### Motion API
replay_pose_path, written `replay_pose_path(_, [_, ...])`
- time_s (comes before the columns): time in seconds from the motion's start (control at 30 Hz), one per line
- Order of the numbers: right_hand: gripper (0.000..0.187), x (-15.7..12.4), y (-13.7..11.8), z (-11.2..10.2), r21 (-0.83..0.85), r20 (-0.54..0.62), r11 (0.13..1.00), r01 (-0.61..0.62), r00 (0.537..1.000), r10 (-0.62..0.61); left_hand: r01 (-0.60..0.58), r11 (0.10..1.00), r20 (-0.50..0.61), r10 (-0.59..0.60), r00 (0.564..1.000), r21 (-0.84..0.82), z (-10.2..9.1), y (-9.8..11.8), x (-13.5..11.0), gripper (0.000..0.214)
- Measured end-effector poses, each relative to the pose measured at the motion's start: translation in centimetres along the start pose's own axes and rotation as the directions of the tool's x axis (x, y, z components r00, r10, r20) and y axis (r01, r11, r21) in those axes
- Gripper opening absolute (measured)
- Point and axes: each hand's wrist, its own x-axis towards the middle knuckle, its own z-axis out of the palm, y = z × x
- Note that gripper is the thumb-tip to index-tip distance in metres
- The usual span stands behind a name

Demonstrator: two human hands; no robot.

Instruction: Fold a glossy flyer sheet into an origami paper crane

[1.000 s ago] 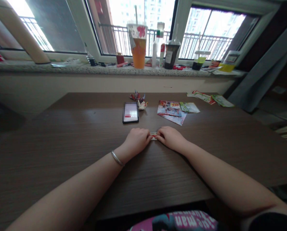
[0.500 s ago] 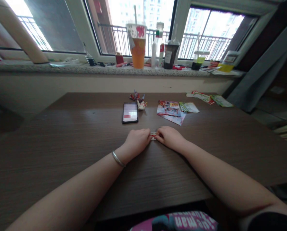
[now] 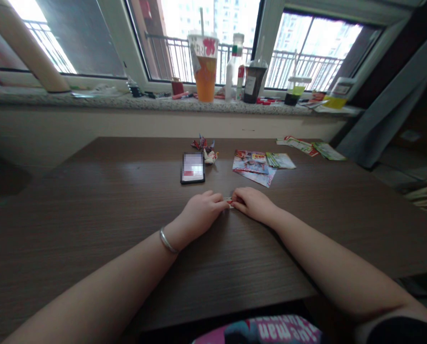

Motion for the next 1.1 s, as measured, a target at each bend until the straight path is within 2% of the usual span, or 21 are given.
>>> replay_pose_path(0.13, [0.010, -0.2, 0.1, 0.0, 0.017, -0.024, 0.999, 0.027, 0.999, -0.027, -0.044, 0.997, -0.005, 0.044, 0.999, 0.059, -0.2, 0.3, -0.1, 0.019])
replay_pose_path(0.27, [0.008, -0.6, -0.1, -0.1, -0.009, -0.066, 0.997, 0.072, 0.995, -0.073, -0.025, 0.992, -0.036, 0.029, 0.999, 0.125, -0.1, 0.7, 0.1, 0.015])
replay_pose_path(0.37, [0.012, -1.0, -0.6, -0.5, -0.118, -0.079, 0.988, 0.103, 0.990, -0.113, -0.029, 0.991, -0.052, 0.035, 0.998, 0.127, 0.0, 0.9, 0.2, 0.014])
replay_pose_path(0.53, [0.022, -1.8, -1.6, -1.5, -0.307, -0.019, 0.942, 0.138, 0.988, -0.151, -0.012, 0.992, -0.085, 0.022, 0.996, 0.123, -0.2, 1.1, 0.1, 0.013])
replay_pose_path(0.7, [0.027, -2.2, -2.5, -2.1, -0.379, 0.043, 0.915, 0.139, 0.990, -0.133, 0.025, 0.997, -0.044, -0.021, 0.999, 0.077, -0.7, 1.2, 0.3, 0.020])
replay_pose_path(0.83, [0.029, -2.3, -3.1, -2.1, -0.387, 0.052, 0.918, 0.088, 0.996, -0.073, 0.056, 0.998, 0.001, -0.056, 0.998, 0.033, -1.1, 1.4, 0.4, 0.023])
replay_pose_path(1.1, [0.036, -2.3, -3.2, -2.4, -0.389, 0.081, 0.919, 0.066, 0.996, -0.037, 0.054, 0.998, 0.022, -0.054, 0.998, 0.034, -1.7, 1.8, 0.3, 0.024])
